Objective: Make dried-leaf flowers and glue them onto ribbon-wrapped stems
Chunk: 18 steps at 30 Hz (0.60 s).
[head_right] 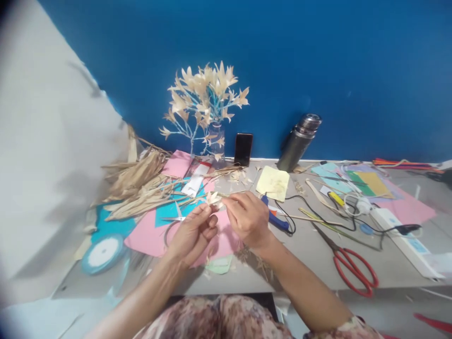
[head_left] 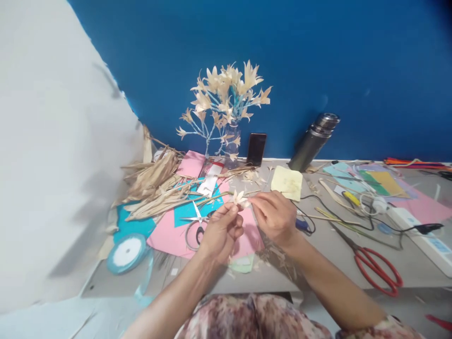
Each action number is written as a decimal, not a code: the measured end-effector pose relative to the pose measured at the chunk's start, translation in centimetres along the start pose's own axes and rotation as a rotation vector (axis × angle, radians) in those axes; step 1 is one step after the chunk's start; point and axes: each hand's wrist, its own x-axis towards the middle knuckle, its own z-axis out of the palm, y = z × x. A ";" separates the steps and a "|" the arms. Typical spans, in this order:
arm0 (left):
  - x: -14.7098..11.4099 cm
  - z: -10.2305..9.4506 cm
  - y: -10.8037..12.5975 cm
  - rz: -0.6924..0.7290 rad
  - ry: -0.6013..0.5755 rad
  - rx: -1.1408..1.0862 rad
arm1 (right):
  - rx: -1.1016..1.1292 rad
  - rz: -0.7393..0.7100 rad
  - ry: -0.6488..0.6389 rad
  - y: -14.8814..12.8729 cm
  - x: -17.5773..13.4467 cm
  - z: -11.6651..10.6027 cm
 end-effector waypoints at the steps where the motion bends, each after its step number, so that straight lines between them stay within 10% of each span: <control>1: -0.2 0.0 -0.1 -0.008 -0.012 -0.003 | 0.009 0.010 0.013 -0.2 -0.2 -0.1; 9: -0.7 0.0 -0.9 0.021 -0.072 0.039 | 0.199 0.098 0.013 -1.6 -1.5 -1.1; 18: 0.0 -1.1 -0.5 0.030 -0.241 0.115 | 1.258 0.992 -0.304 -1.6 -2.3 -3.5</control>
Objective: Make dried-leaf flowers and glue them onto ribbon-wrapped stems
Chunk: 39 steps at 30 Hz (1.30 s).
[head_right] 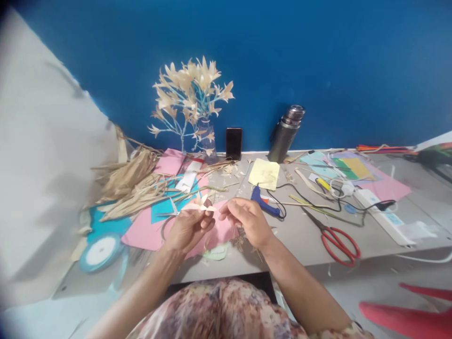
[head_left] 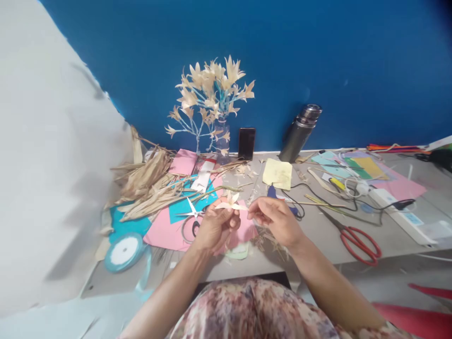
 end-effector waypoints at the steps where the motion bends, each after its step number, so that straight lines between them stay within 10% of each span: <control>1: 0.0 -0.1 0.0 0.001 -0.014 0.020 | 0.040 0.021 -0.029 -0.1 -0.1 0.0; 12: 0.0 -0.7 -0.2 -0.031 -0.075 -0.042 | -0.114 -0.020 0.079 0.2 -0.3 1.3; 22: -0.4 0.7 -1.9 0.024 0.093 -0.013 | -0.622 -0.559 0.482 1.5 -0.7 2.7; 39: 1.2 1.5 -2.8 0.156 0.180 0.342 | -0.715 -0.554 0.558 2.5 -0.2 2.8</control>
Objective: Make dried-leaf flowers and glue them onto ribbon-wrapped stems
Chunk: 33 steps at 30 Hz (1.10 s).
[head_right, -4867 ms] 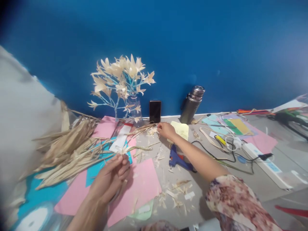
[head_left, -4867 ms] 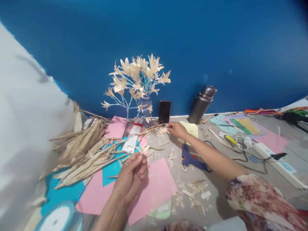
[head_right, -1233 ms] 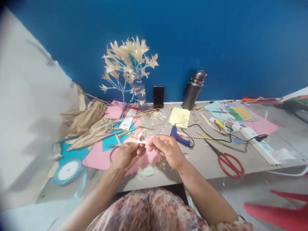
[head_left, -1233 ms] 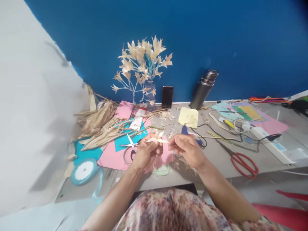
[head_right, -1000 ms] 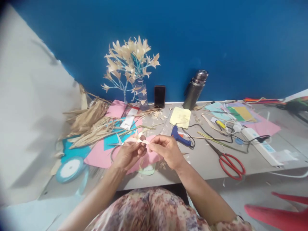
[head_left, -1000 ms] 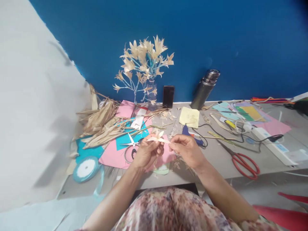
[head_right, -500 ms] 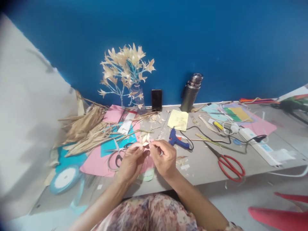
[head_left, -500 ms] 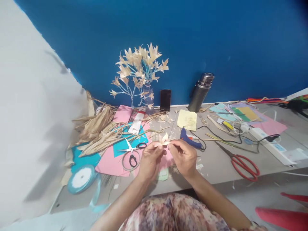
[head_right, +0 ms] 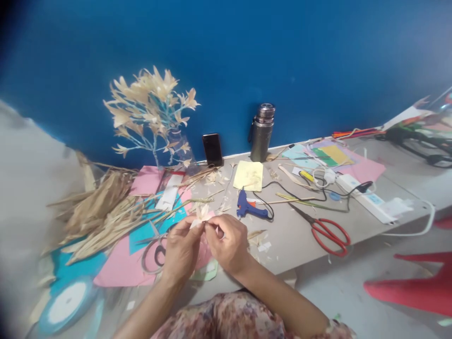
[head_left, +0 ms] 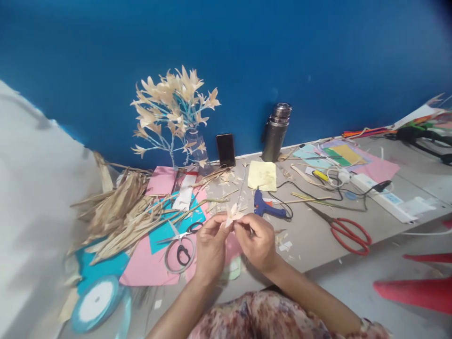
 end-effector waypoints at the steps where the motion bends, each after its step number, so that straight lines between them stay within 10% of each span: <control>1: 0.3 0.1 0.2 -0.023 -0.019 -0.011 | -0.018 -0.023 -0.031 0.3 0.2 -0.2; 16: 8.0 -0.8 0.7 -0.302 -0.206 -0.095 | -0.810 0.069 -0.684 10.9 3.5 -6.8; 25: 10.4 0.1 0.0 -0.220 -0.215 -0.028 | -0.703 0.114 -0.695 13.0 3.8 -6.9; 33: 9.0 0.4 0.5 0.189 -0.097 0.221 | -0.174 0.140 -0.456 12.8 4.8 -10.2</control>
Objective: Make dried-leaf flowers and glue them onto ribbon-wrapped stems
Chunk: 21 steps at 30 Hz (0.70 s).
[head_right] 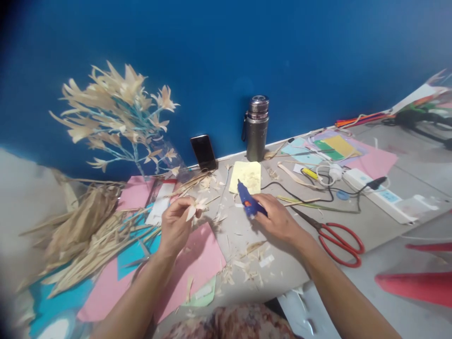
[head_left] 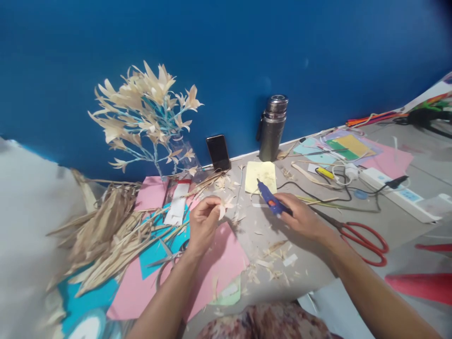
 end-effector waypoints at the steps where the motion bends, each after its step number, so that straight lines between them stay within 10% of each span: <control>1: -0.3 0.2 0.3 0.050 0.014 0.038 | 0.132 0.035 -0.009 -0.2 -0.3 -0.4; 7: -1.7 1.3 1.4 0.246 -0.001 0.189 | 0.757 0.211 -0.096 -1.5 -1.9 -1.3; 21: -2.2 1.1 0.9 0.719 -0.213 0.447 | 0.909 0.115 -0.310 -2.4 -1.6 -1.9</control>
